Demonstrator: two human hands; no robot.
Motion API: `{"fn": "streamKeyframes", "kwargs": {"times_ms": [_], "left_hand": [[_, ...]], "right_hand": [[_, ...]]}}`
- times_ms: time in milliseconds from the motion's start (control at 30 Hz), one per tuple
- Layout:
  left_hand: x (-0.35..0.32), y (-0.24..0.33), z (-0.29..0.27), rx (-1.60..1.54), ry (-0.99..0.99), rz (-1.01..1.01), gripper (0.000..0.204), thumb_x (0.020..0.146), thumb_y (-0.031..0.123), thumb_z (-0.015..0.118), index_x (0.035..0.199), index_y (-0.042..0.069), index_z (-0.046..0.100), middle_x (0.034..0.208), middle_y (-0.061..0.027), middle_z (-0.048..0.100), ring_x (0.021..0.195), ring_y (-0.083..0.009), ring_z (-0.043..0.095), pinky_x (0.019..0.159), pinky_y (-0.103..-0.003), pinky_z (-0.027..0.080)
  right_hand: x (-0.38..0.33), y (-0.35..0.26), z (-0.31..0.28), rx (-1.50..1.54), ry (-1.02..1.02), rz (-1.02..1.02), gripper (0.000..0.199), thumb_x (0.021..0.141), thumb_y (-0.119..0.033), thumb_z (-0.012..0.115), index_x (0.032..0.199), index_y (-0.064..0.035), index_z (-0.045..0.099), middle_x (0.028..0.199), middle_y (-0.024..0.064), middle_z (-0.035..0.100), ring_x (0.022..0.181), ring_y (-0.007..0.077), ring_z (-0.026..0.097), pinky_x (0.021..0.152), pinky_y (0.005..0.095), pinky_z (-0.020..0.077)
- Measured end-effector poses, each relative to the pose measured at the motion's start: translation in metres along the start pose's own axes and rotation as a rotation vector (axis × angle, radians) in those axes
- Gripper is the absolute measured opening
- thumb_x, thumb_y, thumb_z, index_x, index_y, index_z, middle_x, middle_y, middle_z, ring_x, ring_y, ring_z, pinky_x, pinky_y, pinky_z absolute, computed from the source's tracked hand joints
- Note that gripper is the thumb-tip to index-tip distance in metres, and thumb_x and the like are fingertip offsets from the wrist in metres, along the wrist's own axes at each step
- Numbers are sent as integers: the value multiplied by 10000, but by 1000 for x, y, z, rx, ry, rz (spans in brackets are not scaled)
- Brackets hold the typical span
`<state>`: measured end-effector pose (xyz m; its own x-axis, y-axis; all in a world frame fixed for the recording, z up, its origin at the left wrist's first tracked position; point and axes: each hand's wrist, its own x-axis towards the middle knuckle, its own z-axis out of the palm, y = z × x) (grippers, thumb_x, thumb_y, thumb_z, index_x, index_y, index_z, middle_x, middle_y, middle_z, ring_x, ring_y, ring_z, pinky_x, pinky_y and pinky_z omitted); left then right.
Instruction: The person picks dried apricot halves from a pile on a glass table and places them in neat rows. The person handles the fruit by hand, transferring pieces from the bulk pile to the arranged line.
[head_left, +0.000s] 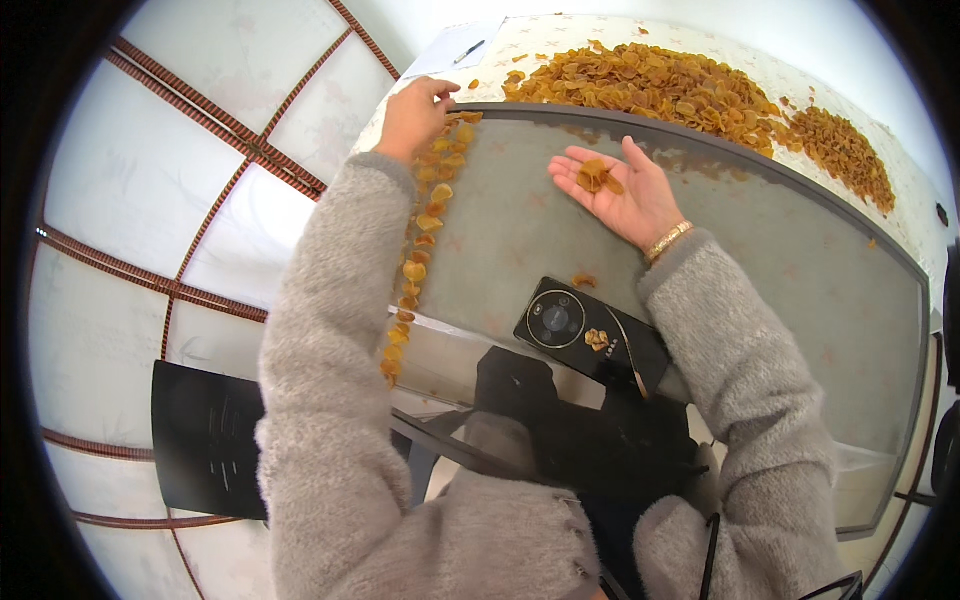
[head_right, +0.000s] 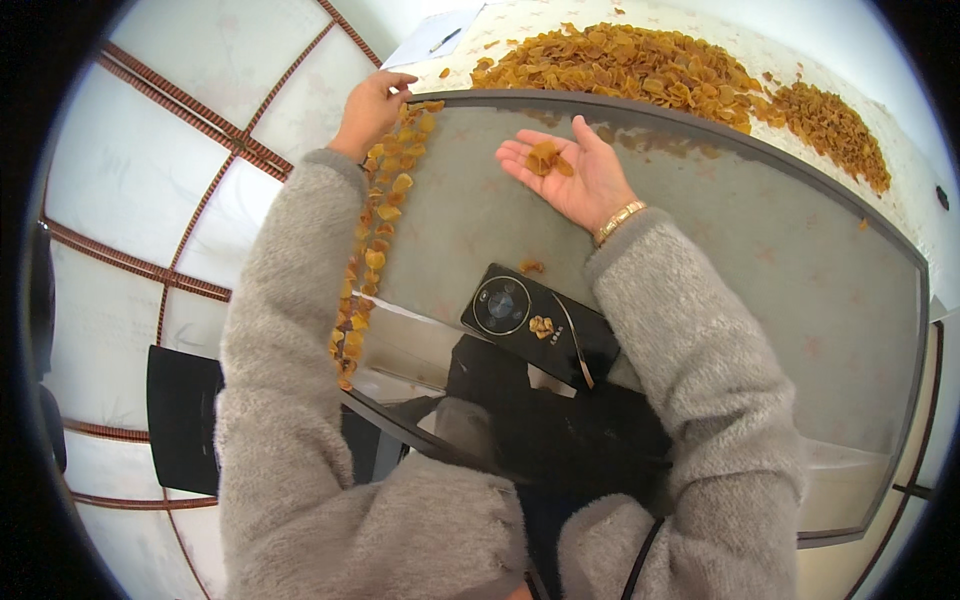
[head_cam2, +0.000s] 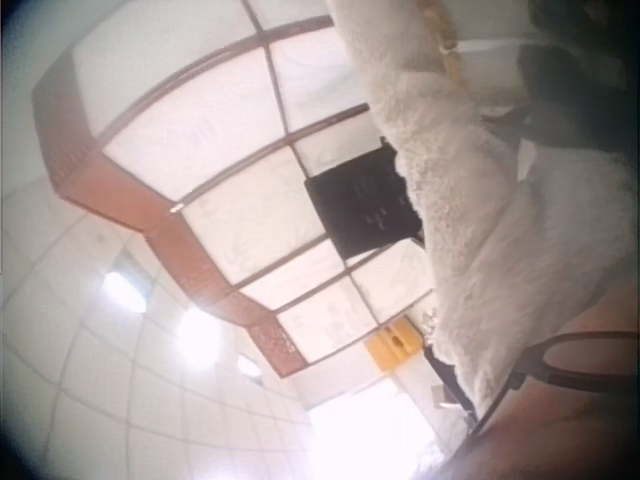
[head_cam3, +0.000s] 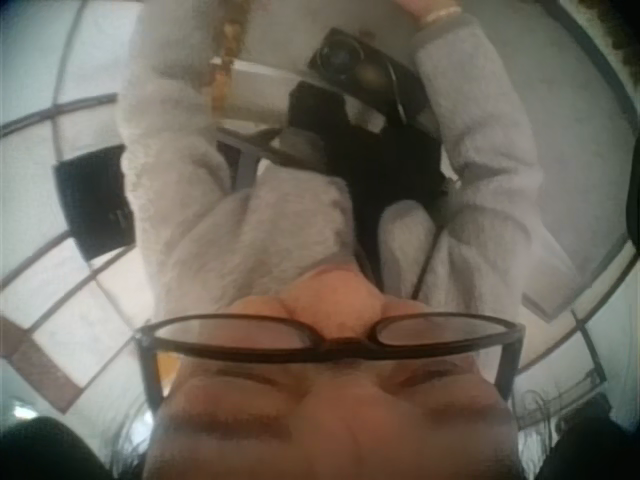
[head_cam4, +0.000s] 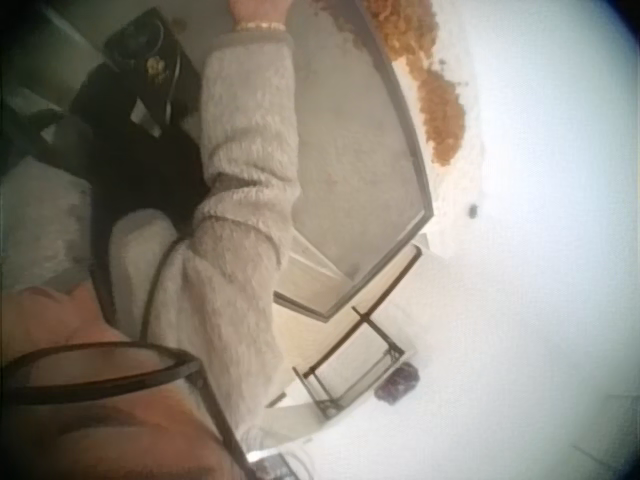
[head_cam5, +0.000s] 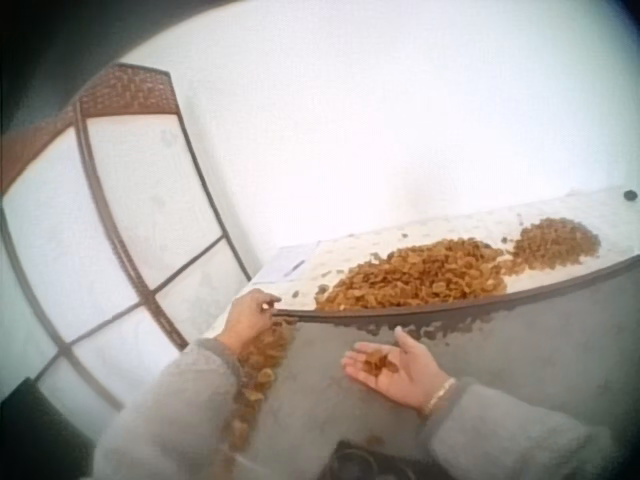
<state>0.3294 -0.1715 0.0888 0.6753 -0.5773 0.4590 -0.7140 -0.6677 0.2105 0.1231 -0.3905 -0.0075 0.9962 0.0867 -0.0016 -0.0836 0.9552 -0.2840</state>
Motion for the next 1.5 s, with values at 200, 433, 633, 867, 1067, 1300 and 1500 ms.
{"fn": "streamKeyframes", "kwargs": {"times_ms": [200, 433, 633, 867, 1067, 1300, 1500], "left_hand": [[-55, 61, -85, 11, 25, 239, 196, 892, 148, 686, 1066, 74, 734, 1042, -112, 699, 885, -278, 678, 787, -358, 537], [-200, 129, -157, -99, 53, 393, 162, 841, 90, 722, 1002, 69, 729, 1012, -117, 686, 899, -300, 649, 813, -376, 507], [-339, 156, -163, -450, -35, 213, 205, 756, 30, 769, 952, 86, 742, 939, -55, 690, 862, -245, 626, 757, -358, 467], [-427, 185, -114, -940, -6, 58, 116, 816, 2, 740, 931, -6, 747, 877, -107, 691, 811, -240, 628, 743, -342, 481], [-464, 196, -71, -1492, -368, -233, 197, 970, 113, 609, 1100, -10, 693, 1007, -106, 699, 912, -191, 660, 844, -302, 516], [-467, 212, -44, -2625, -700, -769, 506, 1077, 329, 290, 1409, -26, 431, 1473, -211, 440, 1388, -343, 406, 1182, -475, 309], [-476, 222, -41, -2800, -479, -665, 485, 1053, 239, 287, 1425, -55, 390, 1487, -195, 432, 1395, -311, 409, 1173, -480, 321]], "right_hand": [[5, -6, -15, -166, 12, 62, 455, 1054, -316, 478, 1230, 99, 540, 1177, 206, 576, 913, 205, 583, 764, 324, 548], [-28, -12, 16, -1053, 28, 148, 243, 964, -200, 647, 1058, 23, 671, 776, 20, 624, 572, 68, 466, 519, 238, 427], [-76, 8, 34, -1873, -83, 79, 222, 854, -142, 742, 1035, -14, 756, 952, 93, 755, 828, 144, 681, 785, 290, 532], [-91, 29, 25, -2109, -24, -225, 193, 832, -118, 728, 983, 1, 749, 912, 142, 739, 814, 217, 687, 791, 324, 531], [-98, 26, 18, -2028, 243, -299, 140, 848, -125, 714, 901, 2, 742, 842, 88, 726, 747, 144, 645, 717, 309, 520], [-211, 142, 123, -1909, -392, -242, 86, 874, -129, 696, 905, -53, 723, 871, 72, 689, 808, 182, 656, 726, 308, 520], [-283, 210, 103, -2120, -902, -142, 151, 812, -77, 653, 960, -65, 627, 971, 114, 578, 875, 319, 610, 768, 408, 520]]}}
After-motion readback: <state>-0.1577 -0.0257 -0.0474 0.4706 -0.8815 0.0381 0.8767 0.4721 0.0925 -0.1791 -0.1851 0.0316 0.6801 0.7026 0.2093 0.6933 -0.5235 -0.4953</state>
